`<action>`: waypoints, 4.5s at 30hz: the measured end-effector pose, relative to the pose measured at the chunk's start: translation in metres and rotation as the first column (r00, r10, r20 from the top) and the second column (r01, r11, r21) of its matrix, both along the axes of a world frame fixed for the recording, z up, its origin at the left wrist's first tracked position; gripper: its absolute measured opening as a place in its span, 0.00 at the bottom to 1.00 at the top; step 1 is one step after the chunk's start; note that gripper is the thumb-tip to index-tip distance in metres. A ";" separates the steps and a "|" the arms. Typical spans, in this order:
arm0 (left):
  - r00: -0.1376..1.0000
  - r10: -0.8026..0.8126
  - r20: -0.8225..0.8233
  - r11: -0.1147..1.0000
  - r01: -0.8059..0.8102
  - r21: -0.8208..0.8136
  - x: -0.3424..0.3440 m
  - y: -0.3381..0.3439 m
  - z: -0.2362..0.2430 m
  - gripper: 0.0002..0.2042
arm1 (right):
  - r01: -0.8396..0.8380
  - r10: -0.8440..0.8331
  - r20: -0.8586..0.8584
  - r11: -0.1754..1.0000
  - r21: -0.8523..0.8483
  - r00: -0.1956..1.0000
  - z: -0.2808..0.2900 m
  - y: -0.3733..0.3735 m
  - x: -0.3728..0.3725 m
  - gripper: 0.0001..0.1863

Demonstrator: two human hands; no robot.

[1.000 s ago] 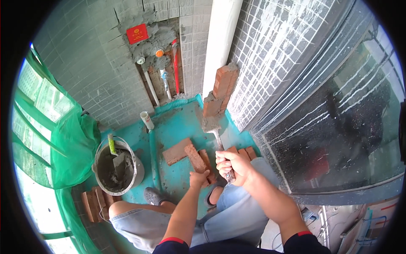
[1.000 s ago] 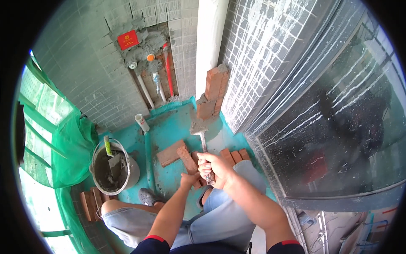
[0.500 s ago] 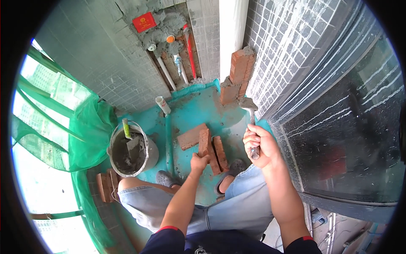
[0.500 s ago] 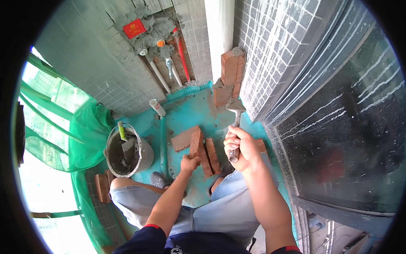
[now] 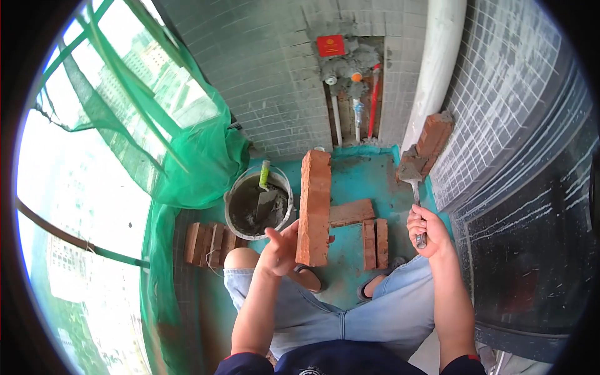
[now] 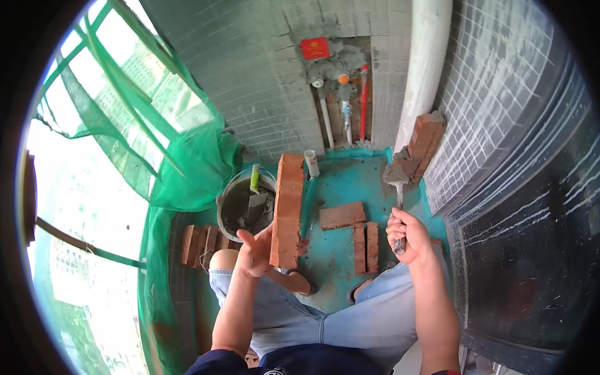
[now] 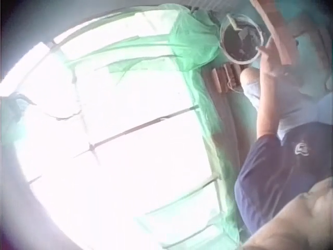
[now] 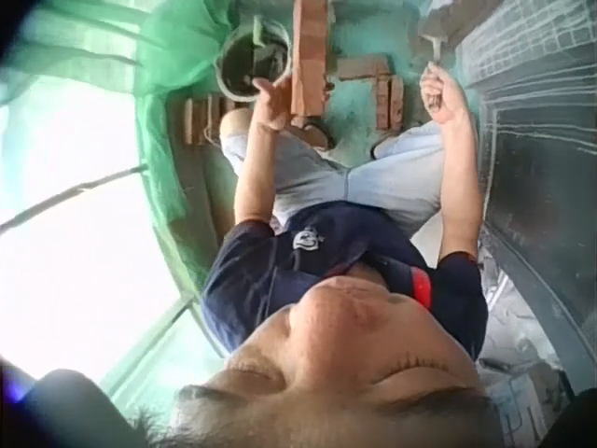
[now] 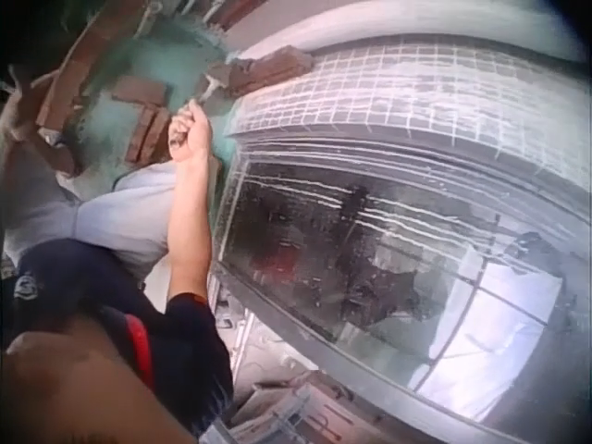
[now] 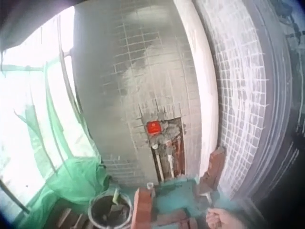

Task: The person lays bricks to build a wall, applying mortar with a trowel, placing each brick onto the wall, and scraping away excess mortar.

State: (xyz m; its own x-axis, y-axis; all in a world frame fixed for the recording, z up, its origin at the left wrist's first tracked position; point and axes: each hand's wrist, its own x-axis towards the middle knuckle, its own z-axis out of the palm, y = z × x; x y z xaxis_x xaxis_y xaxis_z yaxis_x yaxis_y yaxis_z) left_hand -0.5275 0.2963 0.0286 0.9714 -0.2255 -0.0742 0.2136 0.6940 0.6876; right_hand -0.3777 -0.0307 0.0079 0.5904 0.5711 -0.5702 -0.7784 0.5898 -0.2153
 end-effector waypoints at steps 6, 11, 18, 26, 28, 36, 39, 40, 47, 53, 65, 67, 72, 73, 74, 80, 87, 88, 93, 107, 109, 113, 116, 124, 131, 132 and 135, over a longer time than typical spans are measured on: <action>0.939 0.176 -0.295 0.945 -0.245 -0.218 -0.036 0.008 -0.048 0.31 | -0.232 0.246 0.049 0.953 -0.196 0.968 -0.026 0.047 0.000 0.11; 0.740 0.528 -0.416 0.816 -0.577 0.009 -0.050 0.055 -0.044 0.23 | -0.385 0.553 0.168 0.737 -0.556 0.816 -0.018 0.099 -0.023 0.16; 0.538 0.825 0.173 0.451 -0.811 0.374 -0.025 0.156 0.051 0.17 | -0.281 0.888 0.321 0.416 -0.865 0.328 0.014 0.185 -0.030 0.20; 0.236 0.970 -0.049 0.241 -0.953 0.181 -0.034 0.232 -0.024 0.16 | 0.639 0.948 -0.234 -0.045 -0.768 -0.214 -0.003 0.308 -0.006 0.21; 0.211 0.970 -0.119 0.233 -0.948 0.217 -0.036 0.238 -0.034 0.15 | 0.659 0.912 -0.317 -0.071 -0.749 -0.262 -0.012 0.340 0.001 0.21; 0.207 0.967 -0.148 0.225 -0.968 0.114 -0.039 0.230 -0.022 0.18 | 0.901 0.582 -0.700 0.153 -0.406 -0.415 -0.100 0.418 -0.019 0.08; 0.218 0.963 -0.157 0.239 -0.963 0.128 -0.042 0.230 -0.019 0.18 | 0.795 0.554 -0.641 0.067 -0.603 -0.532 -0.104 0.433 -0.022 0.10; 0.232 0.961 -0.152 0.252 -0.959 0.130 -0.041 0.231 -0.019 0.18 | 0.754 0.554 -0.617 0.031 -0.656 -0.560 -0.103 0.436 -0.022 0.12; 0.197 0.971 -0.138 0.216 -0.967 0.135 -0.033 0.230 -0.014 0.17 | 0.532 0.755 -0.509 -0.253 -0.808 -0.414 -0.106 0.429 0.022 0.18; 0.171 0.978 -0.121 0.183 -0.978 0.098 -0.030 0.230 -0.012 0.21 | -0.079 0.954 -0.101 -0.128 -0.989 -0.282 -0.136 0.387 0.051 0.24; 0.307 0.946 -0.100 0.323 -0.913 0.250 -0.026 0.217 -0.023 0.18 | -0.267 0.795 0.540 0.603 -0.752 0.276 -0.080 0.291 -0.003 0.22; 0.335 0.938 -0.090 0.347 -0.896 0.278 -0.015 0.207 -0.020 0.18 | -0.187 0.758 0.583 0.643 -0.743 0.293 -0.063 0.283 -0.002 0.22; 0.401 0.916 -0.001 0.360 -0.820 0.446 0.005 0.178 -0.010 0.17 | 0.092 0.668 0.718 0.717 -0.691 0.196 -0.039 0.271 0.007 0.20; 0.425 0.905 0.008 0.370 -0.796 0.478 0.006 0.174 -0.008 0.17 | 0.097 0.667 0.719 0.717 -0.691 0.195 -0.034 0.270 0.005 0.20; 0.442 0.897 -0.005 0.389 -0.784 0.484 0.008 0.170 -0.005 0.17 | 0.218 0.678 0.716 0.683 -0.697 0.164 -0.028 0.268 0.000 0.19; 0.488 0.873 -0.012 0.442 -0.778 0.446 0.020 0.160 -0.005 0.18 | 0.697 0.704 0.689 0.581 -0.420 -0.171 -0.029 0.245 0.000 0.14; 0.479 0.876 -0.045 0.463 -0.813 0.353 0.022 0.160 0.000 0.18 | 0.864 0.798 0.480 0.483 -0.146 -0.365 -0.007 0.227 0.006 0.12; 0.482 0.874 -0.057 0.472 -0.818 0.329 0.022 0.161 -0.002 0.18 | 0.863 0.800 0.474 0.483 -0.145 -0.368 -0.005 0.226 0.008 0.12; 0.436 0.889 -0.141 0.458 -0.842 0.285 0.021 0.163 0.007 0.18 | 0.877 0.818 0.362 0.481 -0.002 -0.447 0.002 0.217 0.012 0.14; 0.510 0.854 -0.101 0.519 -0.825 0.226 0.024 0.166 0.003 0.18 | 0.084 0.565 0.753 0.779 -0.622 0.338 -0.050 0.247 -0.031 0.20; 0.531 0.841 -0.104 0.541 -0.821 0.186 0.030 0.161 0.004 0.18 | 0.237 0.553 0.813 0.777 -0.583 0.185 -0.080 0.248 -0.026 0.20; 0.508 0.844 -0.172 0.534 -0.827 0.177 0.036 0.162 0.002 0.18 | 0.550 0.669 0.724 0.674 -0.493 -0.171 -0.095 0.244 -0.035 0.22; 0.470 0.863 -0.184 0.502 -0.838 0.215 0.031 0.165 0.008 0.19 | 0.588 0.720 0.660 0.636 -0.501 -0.216 -0.070 0.235 -0.049 0.20; 0.405 0.889 -0.214 0.440 -0.884 0.156 0.028 0.177 0.005 0.20 | 0.668 0.721 0.605 0.636 -0.385 -0.338 -0.014 0.214 -0.057 0.12; 0.420 0.874 -0.243 0.447 -0.892 0.065 0.021 0.187 -0.002 0.20 | 0.654 0.737 0.594 0.628 -0.422 -0.324 0.002 0.211 -0.062 0.10; 0.433 0.862 -0.263 0.458 -0.888 0.040 0.022 0.187 -0.001 0.20 | 0.472 0.785 0.548 0.614 -0.633 -0.288 -0.003 0.200 -0.061 0.19; 0.487 0.840 -0.240 0.493 -0.869 -0.036 0.029 0.176 0.005 0.20 | 0.498 0.777 0.515 0.628 -0.598 -0.361 -0.054 0.200 -0.048 0.19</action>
